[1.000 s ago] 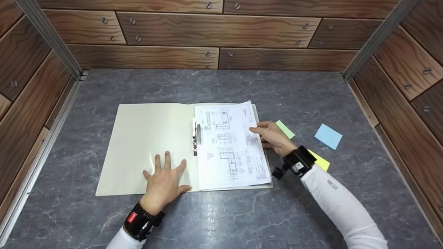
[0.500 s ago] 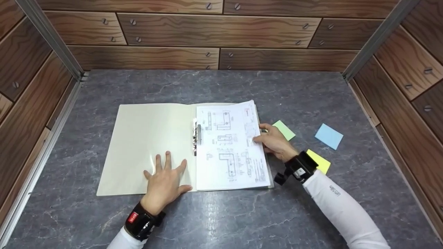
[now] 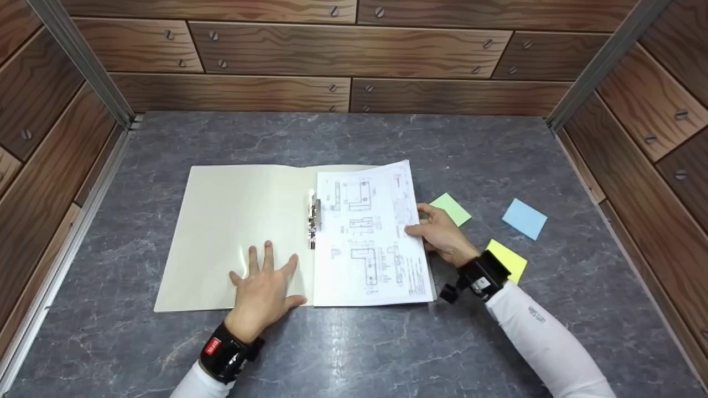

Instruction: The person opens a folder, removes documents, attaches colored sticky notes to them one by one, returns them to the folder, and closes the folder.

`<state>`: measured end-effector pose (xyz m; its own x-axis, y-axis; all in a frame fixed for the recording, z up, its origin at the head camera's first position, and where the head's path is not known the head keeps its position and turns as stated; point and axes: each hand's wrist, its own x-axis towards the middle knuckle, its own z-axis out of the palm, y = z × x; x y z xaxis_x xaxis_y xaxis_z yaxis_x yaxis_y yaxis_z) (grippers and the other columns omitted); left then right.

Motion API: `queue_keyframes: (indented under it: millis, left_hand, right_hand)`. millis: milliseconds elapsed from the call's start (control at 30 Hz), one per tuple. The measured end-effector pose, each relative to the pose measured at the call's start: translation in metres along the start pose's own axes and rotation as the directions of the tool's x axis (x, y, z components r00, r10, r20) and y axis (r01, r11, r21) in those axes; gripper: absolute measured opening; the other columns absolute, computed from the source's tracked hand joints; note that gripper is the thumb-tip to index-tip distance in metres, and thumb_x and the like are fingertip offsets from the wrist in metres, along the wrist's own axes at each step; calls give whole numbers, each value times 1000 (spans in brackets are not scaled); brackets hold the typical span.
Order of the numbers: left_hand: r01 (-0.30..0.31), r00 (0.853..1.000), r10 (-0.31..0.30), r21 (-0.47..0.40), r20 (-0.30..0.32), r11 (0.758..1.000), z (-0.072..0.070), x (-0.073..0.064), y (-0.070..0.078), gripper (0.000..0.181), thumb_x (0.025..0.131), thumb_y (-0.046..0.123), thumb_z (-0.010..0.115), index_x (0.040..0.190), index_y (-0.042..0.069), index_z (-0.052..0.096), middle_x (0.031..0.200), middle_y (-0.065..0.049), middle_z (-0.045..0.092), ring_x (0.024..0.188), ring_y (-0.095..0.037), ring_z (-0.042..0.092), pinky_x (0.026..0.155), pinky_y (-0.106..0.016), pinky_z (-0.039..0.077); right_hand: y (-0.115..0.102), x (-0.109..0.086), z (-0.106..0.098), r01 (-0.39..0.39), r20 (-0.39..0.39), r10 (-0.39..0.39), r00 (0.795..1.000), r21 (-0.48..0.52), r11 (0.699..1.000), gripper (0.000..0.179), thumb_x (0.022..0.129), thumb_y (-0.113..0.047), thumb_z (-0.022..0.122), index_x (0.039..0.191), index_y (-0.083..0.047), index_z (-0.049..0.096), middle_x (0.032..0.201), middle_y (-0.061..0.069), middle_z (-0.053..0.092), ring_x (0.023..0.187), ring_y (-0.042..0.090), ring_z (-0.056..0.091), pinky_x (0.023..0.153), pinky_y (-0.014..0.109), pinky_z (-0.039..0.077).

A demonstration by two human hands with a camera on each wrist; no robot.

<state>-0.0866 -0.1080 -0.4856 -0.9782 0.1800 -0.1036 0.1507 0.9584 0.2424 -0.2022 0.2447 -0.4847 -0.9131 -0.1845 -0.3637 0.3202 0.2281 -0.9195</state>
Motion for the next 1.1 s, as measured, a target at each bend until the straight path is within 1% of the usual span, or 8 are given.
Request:
queue_keyframes:
  millis: [133,333,467,700,833,900,1000,1100]
  left_hand:
    - [1,1000,-1,0,5,1000,-1,0,0,85,79,53,87,152,19,57,165,-38,33,149,-67,31,96,-95,36]
    - [7,1000,-7,0,19,1000,-1,2,0,86,81,54,85,153,19,56,166,-37,30,151,-66,29,99,-94,35]
    - [1,1000,-1,13,11,1000,-1,1,0,85,81,55,84,153,20,56,166,-37,31,151,-66,29,99,-93,36]
    - [-12,1000,12,37,-12,999,-2,-3,0,83,83,56,83,152,19,56,165,-36,33,150,-64,32,99,-93,36]
    - [-11,1000,11,29,-14,1000,-3,-5,2,83,83,54,83,153,18,56,167,-36,30,151,-65,31,101,-94,34]
    - [-15,999,16,31,-30,999,-3,-7,3,83,82,54,84,152,18,56,167,-36,30,150,-65,32,101,-94,33]
    - [-24,997,28,61,-66,998,-3,-9,5,85,80,57,85,151,18,58,166,-36,32,149,-64,35,100,-94,34]
    - [-23,995,31,79,-95,997,-3,-8,6,87,77,61,85,149,18,60,166,-36,34,148,-64,37,100,-94,34]
  right_hand:
    - [3,-1,-1,7,-17,-7,1000,1,1000,51,101,-1,60,150,-2,46,104,10,80,79,20,80,65,33,68]
    - [7,-4,-6,20,-20,-20,1000,-4,1000,53,100,1,60,151,-1,45,103,8,80,79,19,80,65,34,68]
    - [11,-8,-11,22,-24,-23,999,-10,1000,53,101,0,60,152,-3,45,102,8,80,79,19,79,64,33,67]
    - [14,-15,-17,29,-22,-29,999,12,1000,57,102,0,60,155,-4,41,106,10,80,81,19,80,66,34,67]
    - [15,-19,-19,31,-34,-31,999,1,1000,57,101,0,60,155,-3,41,105,10,80,81,19,80,66,34,68]
    - [14,-21,-19,31,-39,-32,999,-8,999,57,101,0,60,155,-3,41,105,11,79,81,19,80,66,34,68]
    - [14,-23,-20,30,-46,-31,998,-19,999,57,102,0,60,155,-3,41,106,12,79,81,20,80,65,34,68]
    - [14,-23,-21,25,-51,-26,998,-23,999,57,102,0,60,156,-4,41,108,14,79,82,20,80,66,34,68]
